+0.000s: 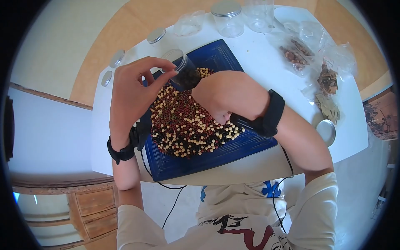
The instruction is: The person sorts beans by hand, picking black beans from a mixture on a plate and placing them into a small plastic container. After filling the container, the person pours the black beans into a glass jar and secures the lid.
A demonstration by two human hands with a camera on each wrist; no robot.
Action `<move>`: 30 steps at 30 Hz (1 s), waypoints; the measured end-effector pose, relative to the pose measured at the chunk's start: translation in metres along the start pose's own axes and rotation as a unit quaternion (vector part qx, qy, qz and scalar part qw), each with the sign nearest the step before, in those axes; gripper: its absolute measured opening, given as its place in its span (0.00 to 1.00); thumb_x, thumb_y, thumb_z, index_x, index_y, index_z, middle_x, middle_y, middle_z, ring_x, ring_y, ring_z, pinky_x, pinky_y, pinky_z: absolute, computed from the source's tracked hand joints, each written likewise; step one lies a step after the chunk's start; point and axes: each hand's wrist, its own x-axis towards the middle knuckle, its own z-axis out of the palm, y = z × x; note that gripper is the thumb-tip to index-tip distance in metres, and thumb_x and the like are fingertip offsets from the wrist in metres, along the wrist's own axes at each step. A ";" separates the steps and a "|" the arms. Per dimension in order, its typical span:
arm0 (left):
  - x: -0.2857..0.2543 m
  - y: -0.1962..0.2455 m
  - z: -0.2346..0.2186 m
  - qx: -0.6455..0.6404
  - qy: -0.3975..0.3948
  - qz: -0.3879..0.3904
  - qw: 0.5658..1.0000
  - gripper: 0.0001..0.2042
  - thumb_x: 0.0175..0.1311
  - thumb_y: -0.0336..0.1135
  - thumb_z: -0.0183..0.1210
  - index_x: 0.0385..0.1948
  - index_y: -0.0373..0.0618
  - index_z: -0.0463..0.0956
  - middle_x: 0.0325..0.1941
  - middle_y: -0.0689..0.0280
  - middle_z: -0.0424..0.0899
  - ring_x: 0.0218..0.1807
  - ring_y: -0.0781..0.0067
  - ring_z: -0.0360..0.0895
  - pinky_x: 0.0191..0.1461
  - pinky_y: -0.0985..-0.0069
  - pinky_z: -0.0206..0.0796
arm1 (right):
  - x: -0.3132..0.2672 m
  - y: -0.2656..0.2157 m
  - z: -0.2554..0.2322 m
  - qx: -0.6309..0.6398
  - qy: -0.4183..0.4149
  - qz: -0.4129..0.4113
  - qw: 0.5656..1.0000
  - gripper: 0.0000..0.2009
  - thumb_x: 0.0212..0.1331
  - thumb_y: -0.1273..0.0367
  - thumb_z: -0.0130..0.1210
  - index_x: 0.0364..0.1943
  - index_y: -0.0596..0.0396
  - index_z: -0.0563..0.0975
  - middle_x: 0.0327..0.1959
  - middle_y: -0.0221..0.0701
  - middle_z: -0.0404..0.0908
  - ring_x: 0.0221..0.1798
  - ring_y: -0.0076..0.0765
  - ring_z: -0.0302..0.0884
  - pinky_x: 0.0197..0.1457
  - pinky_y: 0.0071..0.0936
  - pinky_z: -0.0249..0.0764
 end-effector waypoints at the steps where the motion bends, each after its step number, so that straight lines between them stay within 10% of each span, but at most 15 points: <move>1: -0.001 0.001 0.000 0.000 0.001 0.000 1.000 0.05 0.62 0.32 0.74 0.38 0.47 0.91 0.34 0.73 0.93 0.22 0.82 0.71 0.27 0.80 0.60 | 0.010 -0.005 -0.012 -0.008 -0.121 0.072 0.990 0.13 0.32 0.74 0.65 0.22 0.63 0.71 0.20 0.43 0.75 0.26 0.60 0.78 0.25 0.46 0.69; 2: -0.001 0.002 -0.001 -0.006 -0.015 0.008 1.000 0.05 0.62 0.32 0.74 0.38 0.47 0.91 0.34 0.73 0.93 0.23 0.82 0.71 0.28 0.80 0.60 | 0.016 -0.007 -0.019 -0.016 -0.240 0.142 0.960 0.13 0.32 0.73 0.65 0.22 0.62 0.72 0.20 0.42 0.75 0.26 0.59 0.77 0.25 0.46 0.68; 10: -0.008 -0.012 0.002 -0.014 -0.163 0.050 0.985 0.05 0.61 0.30 0.73 0.37 0.46 0.89 0.33 0.68 0.91 0.27 0.71 0.80 0.34 0.73 0.71 | 0.018 -0.001 -0.022 0.004 -0.249 0.147 0.957 0.11 0.33 0.73 0.66 0.25 0.63 0.78 0.20 0.44 0.78 0.27 0.56 0.83 0.27 0.42 0.71; 15: -0.019 -0.015 0.013 -0.049 -0.407 0.036 0.912 0.07 0.58 0.31 0.74 0.37 0.45 0.89 0.32 0.64 0.90 0.34 0.61 0.86 0.40 0.68 0.76 | 0.021 -0.017 -0.028 -0.034 -0.248 0.158 0.955 0.10 0.35 0.75 0.66 0.26 0.64 0.80 0.22 0.45 0.80 0.28 0.57 0.84 0.27 0.43 0.72; 17: -0.022 -0.015 0.020 -0.055 -0.424 0.048 0.903 0.08 0.57 0.31 0.74 0.38 0.45 0.88 0.32 0.64 0.90 0.35 0.60 0.87 0.41 0.67 0.76 | 0.026 -0.022 -0.032 -0.073 -0.290 0.188 0.935 0.08 0.40 0.68 0.75 0.28 0.48 0.90 0.30 0.34 0.89 0.37 0.47 0.90 0.39 0.39 0.83; 21: -0.022 -0.009 0.028 -0.058 -0.483 0.033 0.873 0.11 0.53 0.30 0.76 0.38 0.45 0.88 0.31 0.64 0.89 0.39 0.58 0.88 0.43 0.64 0.76 | -0.001 -0.006 -0.016 0.010 -0.095 0.061 0.994 0.12 0.32 0.74 0.67 0.24 0.62 0.77 0.23 0.45 0.78 0.30 0.63 0.81 0.29 0.48 0.72; 30: -0.023 -0.010 0.031 -0.058 -0.474 0.043 0.877 0.11 0.52 0.29 0.76 0.38 0.46 0.88 0.32 0.65 0.90 0.39 0.58 0.88 0.43 0.64 0.76 | 0.005 -0.013 -0.017 -0.042 -0.158 0.115 0.980 0.14 0.29 0.73 0.67 0.23 0.62 0.75 0.25 0.47 0.76 0.33 0.67 0.80 0.30 0.49 0.71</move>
